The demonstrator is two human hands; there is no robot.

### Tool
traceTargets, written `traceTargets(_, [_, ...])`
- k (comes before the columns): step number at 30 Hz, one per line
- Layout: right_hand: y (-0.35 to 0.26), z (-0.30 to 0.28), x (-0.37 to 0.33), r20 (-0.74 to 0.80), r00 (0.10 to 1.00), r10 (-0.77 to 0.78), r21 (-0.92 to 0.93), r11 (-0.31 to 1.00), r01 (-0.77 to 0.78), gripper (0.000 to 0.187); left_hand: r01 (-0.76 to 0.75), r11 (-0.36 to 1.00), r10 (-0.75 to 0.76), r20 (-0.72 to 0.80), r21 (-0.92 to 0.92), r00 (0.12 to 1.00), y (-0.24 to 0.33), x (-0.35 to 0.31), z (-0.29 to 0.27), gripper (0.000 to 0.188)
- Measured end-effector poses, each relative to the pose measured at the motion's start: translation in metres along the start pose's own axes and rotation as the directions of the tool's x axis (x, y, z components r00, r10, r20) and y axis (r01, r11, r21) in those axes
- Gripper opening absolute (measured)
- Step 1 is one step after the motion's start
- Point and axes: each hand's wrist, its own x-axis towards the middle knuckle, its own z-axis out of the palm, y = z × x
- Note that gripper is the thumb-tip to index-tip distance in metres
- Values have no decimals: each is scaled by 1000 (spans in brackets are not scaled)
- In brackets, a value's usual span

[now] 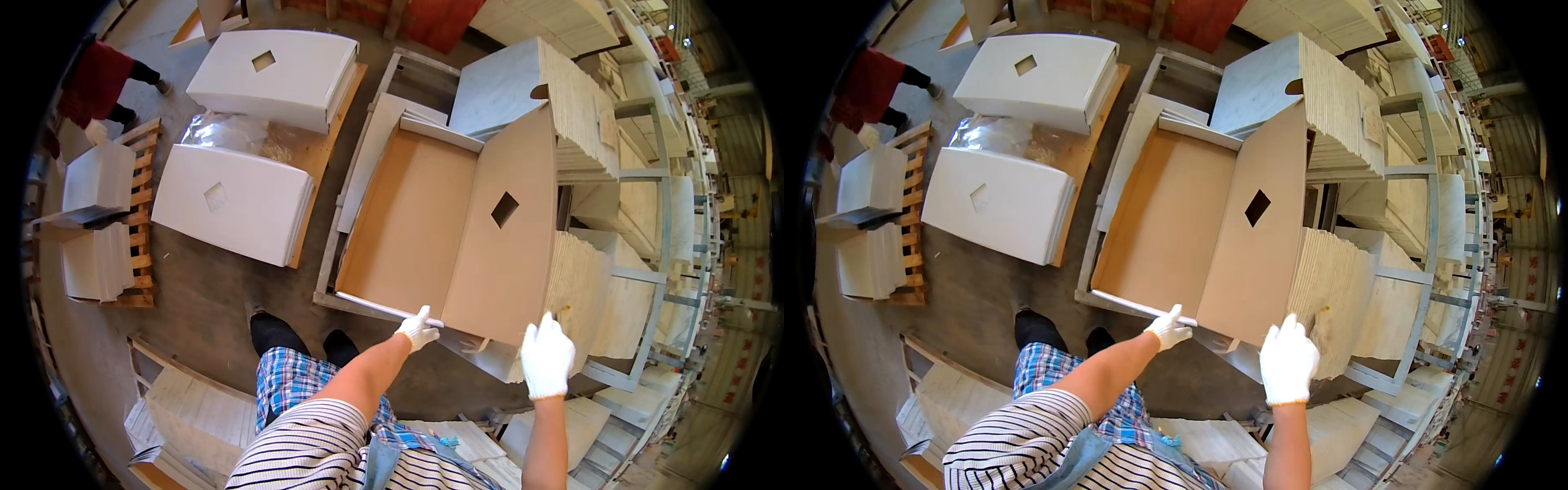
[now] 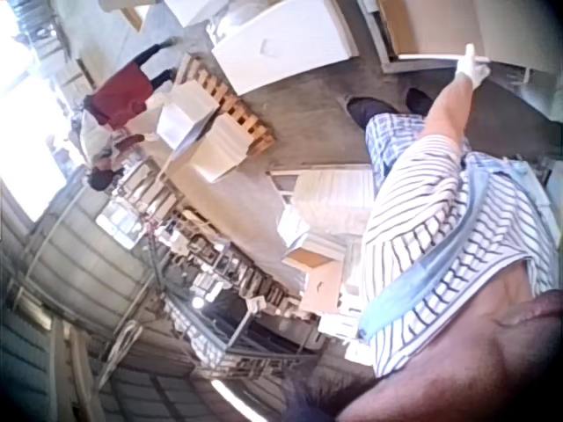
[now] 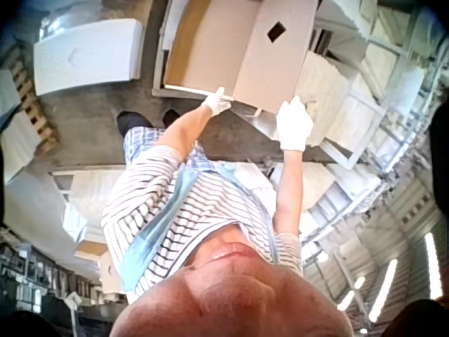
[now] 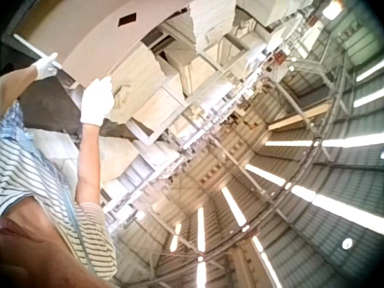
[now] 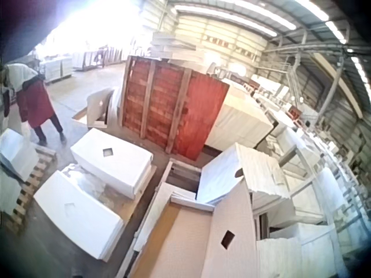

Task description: The person repeatedly picks up white flat-pack furniture panels, wraps each in a clear plastic sheet, and places them into cardboard boxes on a wooden pallet. The person also handles cardboard box flaps and inserts panels into boxes one at a time.

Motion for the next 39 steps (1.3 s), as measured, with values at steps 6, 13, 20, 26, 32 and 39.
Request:
traceTargets(6, [-15,50,-5,107,994,14,73,997,-22,36,8,747,2,-14,664,1000,40,-49,-20,50])
traceTargets(13, [-9,81,-20,169,977,131,200,966,-164,28,127,145,278,-164,981,947,82,-145,-184,51])
traceTargets(20, [7,137,-39,132,926,354,111,923,-369,45,304,289,407,-404,908,819,90,-250,-313,49])
traceTargets(26, [-94,77,-48,53,880,473,200,858,-473,77,-219,-73,596,218,973,773,55,-283,-397,48])
traceTargets(32, [-190,83,-103,-224,866,448,214,889,-405,66,-135,746,348,-209,652,914,98,-403,-410,39])
traceTargets(39, [-338,161,-126,542,839,-44,638,671,-378,46,-261,960,254,-685,96,683,53,-513,-627,24])
